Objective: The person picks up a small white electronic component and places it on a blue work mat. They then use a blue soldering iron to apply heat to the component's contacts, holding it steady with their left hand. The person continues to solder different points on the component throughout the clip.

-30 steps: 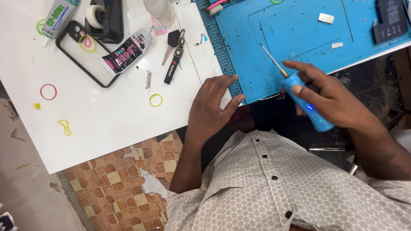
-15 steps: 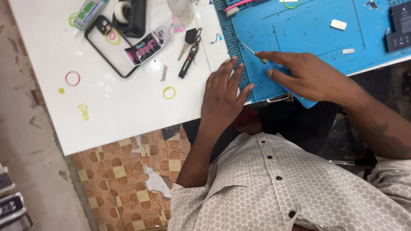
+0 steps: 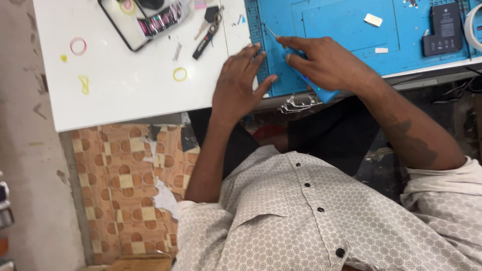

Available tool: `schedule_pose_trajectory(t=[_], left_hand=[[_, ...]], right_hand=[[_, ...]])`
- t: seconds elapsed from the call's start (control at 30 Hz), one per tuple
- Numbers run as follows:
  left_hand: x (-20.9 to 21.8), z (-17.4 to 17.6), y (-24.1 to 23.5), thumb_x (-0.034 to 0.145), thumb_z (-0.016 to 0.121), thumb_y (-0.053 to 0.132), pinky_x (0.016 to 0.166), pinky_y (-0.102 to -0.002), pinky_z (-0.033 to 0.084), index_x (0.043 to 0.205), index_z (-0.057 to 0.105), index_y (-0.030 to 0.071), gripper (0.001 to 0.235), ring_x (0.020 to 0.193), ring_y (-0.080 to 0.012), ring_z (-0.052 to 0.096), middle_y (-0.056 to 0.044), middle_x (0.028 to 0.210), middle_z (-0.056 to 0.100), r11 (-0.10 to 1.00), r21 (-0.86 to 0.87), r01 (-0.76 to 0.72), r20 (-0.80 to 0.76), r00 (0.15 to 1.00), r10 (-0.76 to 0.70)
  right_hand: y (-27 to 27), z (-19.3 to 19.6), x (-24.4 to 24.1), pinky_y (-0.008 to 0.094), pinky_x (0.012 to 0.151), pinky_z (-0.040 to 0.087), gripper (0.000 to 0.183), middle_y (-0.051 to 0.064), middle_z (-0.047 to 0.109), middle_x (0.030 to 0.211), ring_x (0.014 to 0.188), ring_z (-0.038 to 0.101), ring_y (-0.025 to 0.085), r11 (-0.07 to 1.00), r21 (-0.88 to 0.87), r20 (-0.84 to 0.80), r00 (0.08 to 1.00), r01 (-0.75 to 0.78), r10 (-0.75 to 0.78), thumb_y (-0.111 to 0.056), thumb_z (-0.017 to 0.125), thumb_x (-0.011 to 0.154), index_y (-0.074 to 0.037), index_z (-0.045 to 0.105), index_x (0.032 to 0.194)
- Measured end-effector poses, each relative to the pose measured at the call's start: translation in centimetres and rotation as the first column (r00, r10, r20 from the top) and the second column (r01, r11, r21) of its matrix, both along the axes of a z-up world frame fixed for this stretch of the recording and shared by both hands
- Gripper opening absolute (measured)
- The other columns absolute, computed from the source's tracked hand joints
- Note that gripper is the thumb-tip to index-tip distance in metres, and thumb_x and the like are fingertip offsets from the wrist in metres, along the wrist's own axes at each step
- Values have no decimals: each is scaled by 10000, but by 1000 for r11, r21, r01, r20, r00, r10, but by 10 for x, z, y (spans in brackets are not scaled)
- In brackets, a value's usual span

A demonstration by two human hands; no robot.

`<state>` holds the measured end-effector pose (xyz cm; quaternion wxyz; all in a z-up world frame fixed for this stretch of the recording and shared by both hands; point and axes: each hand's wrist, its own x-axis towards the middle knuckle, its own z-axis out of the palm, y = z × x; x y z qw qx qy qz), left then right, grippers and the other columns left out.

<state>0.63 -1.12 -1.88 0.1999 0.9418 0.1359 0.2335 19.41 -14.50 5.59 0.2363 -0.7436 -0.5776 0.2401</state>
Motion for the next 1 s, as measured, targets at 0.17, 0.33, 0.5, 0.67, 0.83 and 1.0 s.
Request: schedule_pose_trajectory(t=[0.17,0.33,0.5,0.67,0.83,1.0], left_hand=[[-2,-7,-2,1017,753,402,1187,-487,401,1352,635,20,521,1413,-312,519,-155,1475,565,999,39,-1,28,1000,0],[-2,-7,-7,1035,759,387,1186,-489,397,1357,642,33,492,1407,-315,519,-153,1475,570,998,66,-9,24,1000,8],[0,-4,-11,1026,775,382,1185,-492,398,1358,643,55,485,1390,-309,531,-132,1471,570,996,80,-36,12,999,35],[-1,-4,-12,1038,769,365,1177,-485,413,1368,636,59,469,1387,-335,525,-129,1485,559,996,80,-38,-3,999,39],[2,4,-12,1032,762,357,1183,-496,406,1365,630,57,467,1398,-329,524,-141,1490,556,998,52,-26,-30,999,28],[1,6,-10,1031,749,346,1184,-500,404,1378,615,35,485,1408,-342,513,-157,1495,541,999,48,-15,-43,999,17]], right_hand=[[-6,-2,-1,510,1025,501,490,253,652,1374,1217,639,443,990,134,-12,999,-50,52,-272,526,1080,-38,529,1511],[-5,0,12,500,968,544,510,247,678,1301,1106,693,422,999,4,-51,998,-47,47,-306,550,1034,-87,564,1494],[-2,-15,25,497,899,554,517,248,702,1259,1008,716,390,998,6,-24,997,-68,68,-314,564,1012,-79,589,1472],[-4,-28,33,486,864,581,492,267,709,1227,956,738,387,988,91,-10,992,-122,123,-285,539,1038,-18,593,1447],[-7,-19,29,501,876,569,513,284,720,1147,920,730,411,997,55,-19,998,-52,54,-292,530,1030,-46,566,1479],[-2,-4,23,503,881,569,539,271,730,1083,889,741,408,999,-24,-31,999,-43,42,-295,527,1003,-75,541,1495]])
